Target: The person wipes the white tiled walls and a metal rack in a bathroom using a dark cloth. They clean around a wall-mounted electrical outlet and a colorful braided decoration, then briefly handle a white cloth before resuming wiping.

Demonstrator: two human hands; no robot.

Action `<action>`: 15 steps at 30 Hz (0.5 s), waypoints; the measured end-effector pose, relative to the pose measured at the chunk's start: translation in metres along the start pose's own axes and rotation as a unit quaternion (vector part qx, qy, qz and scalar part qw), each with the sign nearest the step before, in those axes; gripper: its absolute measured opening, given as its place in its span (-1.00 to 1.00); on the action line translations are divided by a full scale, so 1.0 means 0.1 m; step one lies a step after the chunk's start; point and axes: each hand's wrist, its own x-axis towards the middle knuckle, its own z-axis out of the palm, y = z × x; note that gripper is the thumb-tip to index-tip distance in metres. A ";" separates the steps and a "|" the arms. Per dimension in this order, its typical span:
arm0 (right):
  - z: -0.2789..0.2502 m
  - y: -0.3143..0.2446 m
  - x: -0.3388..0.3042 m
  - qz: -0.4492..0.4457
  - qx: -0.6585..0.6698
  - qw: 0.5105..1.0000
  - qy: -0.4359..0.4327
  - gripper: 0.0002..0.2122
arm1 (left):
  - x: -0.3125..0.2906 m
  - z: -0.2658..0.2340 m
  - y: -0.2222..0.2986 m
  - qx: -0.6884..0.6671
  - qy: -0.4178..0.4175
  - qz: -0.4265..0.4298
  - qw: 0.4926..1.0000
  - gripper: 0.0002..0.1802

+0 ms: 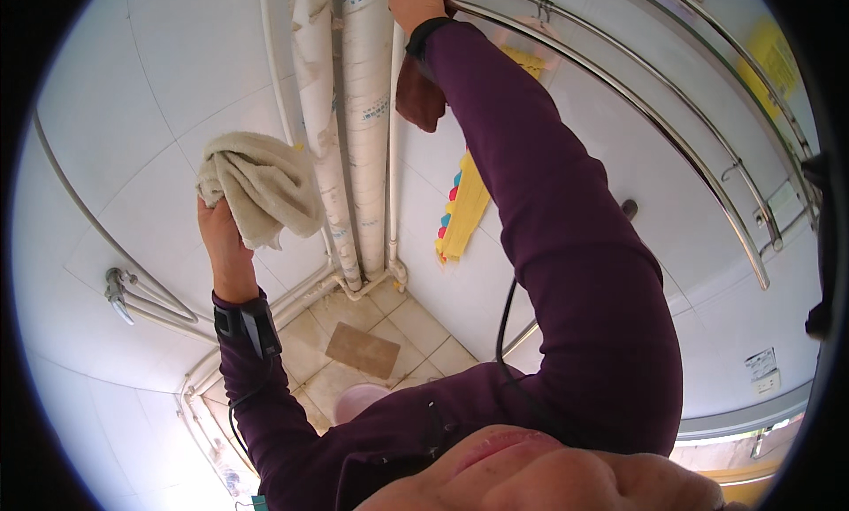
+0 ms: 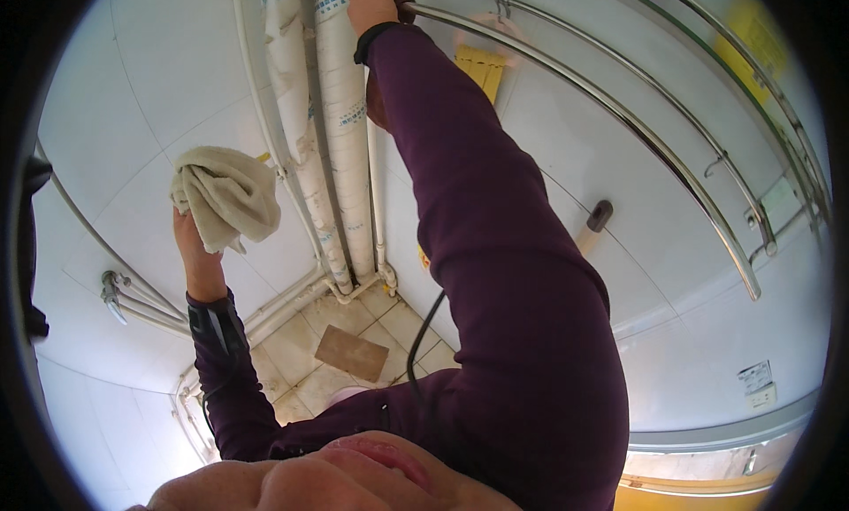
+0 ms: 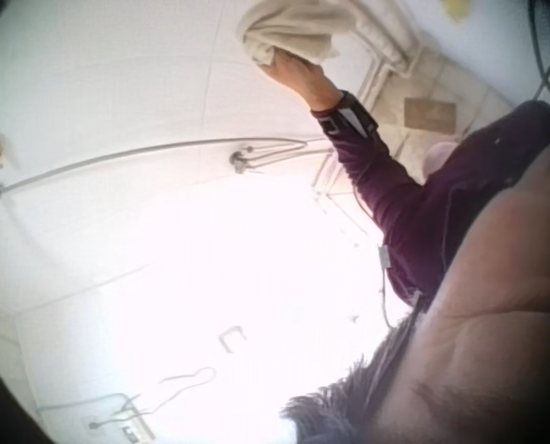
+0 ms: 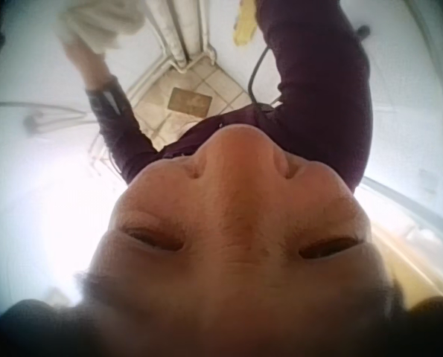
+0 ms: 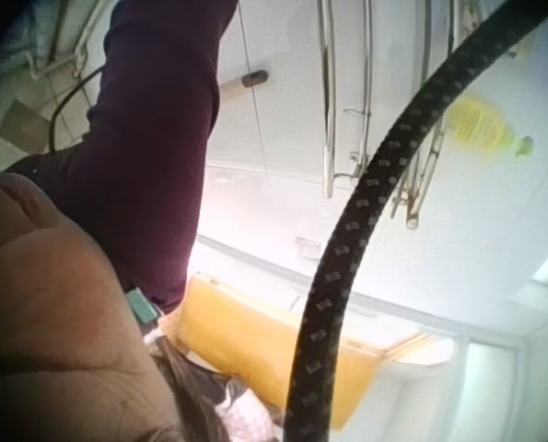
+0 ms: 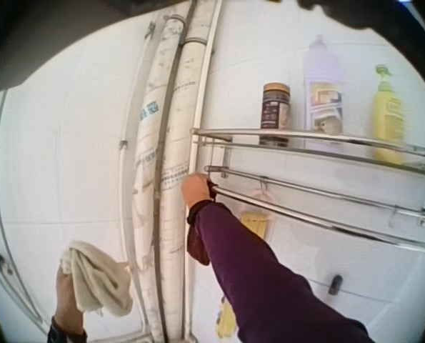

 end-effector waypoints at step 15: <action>-0.17 0.39 0.10 0.081 0.396 0.913 -0.048 -0.75 | -0.46 -0.49 0.49 0.032 0.008 0.002 0.999 -0.65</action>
